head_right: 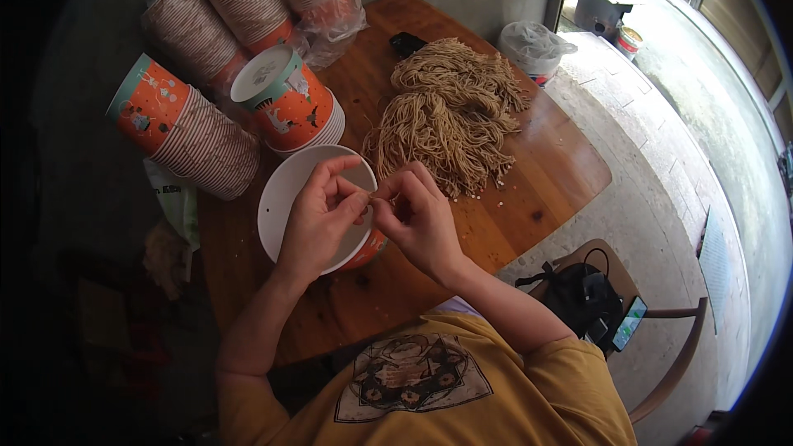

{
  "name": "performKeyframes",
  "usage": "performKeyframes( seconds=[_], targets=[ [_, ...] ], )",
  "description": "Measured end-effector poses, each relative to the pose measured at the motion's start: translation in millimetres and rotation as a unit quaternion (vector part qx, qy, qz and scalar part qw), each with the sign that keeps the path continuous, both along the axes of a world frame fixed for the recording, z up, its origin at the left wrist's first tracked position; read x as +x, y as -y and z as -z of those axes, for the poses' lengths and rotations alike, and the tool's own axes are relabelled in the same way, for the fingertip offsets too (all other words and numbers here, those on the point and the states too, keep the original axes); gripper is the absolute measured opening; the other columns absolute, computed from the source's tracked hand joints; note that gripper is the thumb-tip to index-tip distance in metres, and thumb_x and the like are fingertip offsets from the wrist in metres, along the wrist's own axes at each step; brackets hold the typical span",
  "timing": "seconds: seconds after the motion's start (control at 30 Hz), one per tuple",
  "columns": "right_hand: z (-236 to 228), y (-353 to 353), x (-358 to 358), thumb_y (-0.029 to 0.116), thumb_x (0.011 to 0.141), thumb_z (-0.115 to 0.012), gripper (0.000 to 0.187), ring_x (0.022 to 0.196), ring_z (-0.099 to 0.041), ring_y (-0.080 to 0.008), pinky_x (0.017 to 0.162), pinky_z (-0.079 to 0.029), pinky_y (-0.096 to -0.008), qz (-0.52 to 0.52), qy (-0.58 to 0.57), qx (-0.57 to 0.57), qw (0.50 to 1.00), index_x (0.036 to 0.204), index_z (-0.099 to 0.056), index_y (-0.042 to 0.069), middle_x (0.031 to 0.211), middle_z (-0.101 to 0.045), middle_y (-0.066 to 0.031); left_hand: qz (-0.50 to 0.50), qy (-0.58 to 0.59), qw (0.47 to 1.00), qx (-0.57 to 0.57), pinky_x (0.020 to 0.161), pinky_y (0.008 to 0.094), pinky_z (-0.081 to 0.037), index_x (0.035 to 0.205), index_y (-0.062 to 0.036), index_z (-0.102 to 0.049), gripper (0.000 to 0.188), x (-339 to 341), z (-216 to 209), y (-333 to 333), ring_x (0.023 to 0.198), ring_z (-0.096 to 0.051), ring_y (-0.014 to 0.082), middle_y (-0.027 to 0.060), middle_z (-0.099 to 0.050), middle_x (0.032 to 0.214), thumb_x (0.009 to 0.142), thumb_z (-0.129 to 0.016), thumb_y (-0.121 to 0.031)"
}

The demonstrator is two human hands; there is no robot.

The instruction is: Threading a thin decorative cord through pre-punched holes in paper cups for packaging.

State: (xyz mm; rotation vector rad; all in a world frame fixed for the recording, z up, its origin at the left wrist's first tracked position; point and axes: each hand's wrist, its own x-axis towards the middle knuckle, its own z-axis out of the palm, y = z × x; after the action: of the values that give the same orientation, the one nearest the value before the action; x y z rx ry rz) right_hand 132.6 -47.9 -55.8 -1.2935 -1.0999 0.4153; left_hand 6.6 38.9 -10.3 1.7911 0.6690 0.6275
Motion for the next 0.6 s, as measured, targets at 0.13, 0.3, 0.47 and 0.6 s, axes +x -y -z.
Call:
performKeyframes(
  seconds=[0.13,0.3,0.47,0.6],
  targets=[
    [16.5,-0.5,-2.8,0.003,0.084,-0.064,0.008,0.065,-0.049,-0.0050,0.057,-0.041,-0.0193,-0.028,-0.110,0.037,0.993,0.085,-0.056,0.003,0.086,-0.050,-0.0013,0.011,0.022,0.990,-0.140,0.073,0.0223,-0.048,0.126,0.0018,-0.045,0.040,-0.1,-4.5,-2.0,0.076,-0.056,0.0075,0.0038,-0.060,0.086,0.089,-0.057,-0.002],
    [14.4,1.8,-4.3,0.004,0.084,-0.065,0.006,0.064,-0.049,-0.0044,0.057,-0.041,-0.0199,-0.022,-0.101,0.017,0.995,0.086,-0.059,0.003,0.085,-0.052,-0.0004,0.004,0.031,0.987,-0.159,0.074,0.0224,-0.048,0.126,0.0022,-0.045,0.040,-2.3,-4.5,-1.7,0.077,-0.057,0.0079,0.0044,-0.061,0.086,0.089,-0.057,-0.002],
    [0.0,6.8,-2.6,0.007,0.082,-0.068,0.009,0.063,-0.051,-0.0064,0.055,-0.043,-0.0216,0.011,-0.028,-0.010,0.999,0.087,-0.062,0.004,0.084,-0.054,-0.0011,0.006,0.005,1.000,0.002,0.076,0.0230,-0.049,0.127,0.0016,-0.045,0.040,-2.2,-4.9,5.6,0.078,-0.057,0.0080,0.0053,-0.062,0.088,0.089,-0.055,0.003],
    [-3.5,8.4,-1.7,0.008,0.081,-0.070,0.011,0.062,-0.053,-0.0090,0.054,-0.045,-0.0229,0.040,0.031,-0.015,0.999,0.088,-0.063,0.005,0.085,-0.055,-0.0025,0.004,-0.006,0.999,0.048,0.076,0.0231,-0.049,0.128,0.0007,-0.045,0.040,-0.7,-7.9,11.1,0.079,-0.058,0.0077,0.0050,-0.062,0.087,0.089,-0.055,0.005]
  ],
)
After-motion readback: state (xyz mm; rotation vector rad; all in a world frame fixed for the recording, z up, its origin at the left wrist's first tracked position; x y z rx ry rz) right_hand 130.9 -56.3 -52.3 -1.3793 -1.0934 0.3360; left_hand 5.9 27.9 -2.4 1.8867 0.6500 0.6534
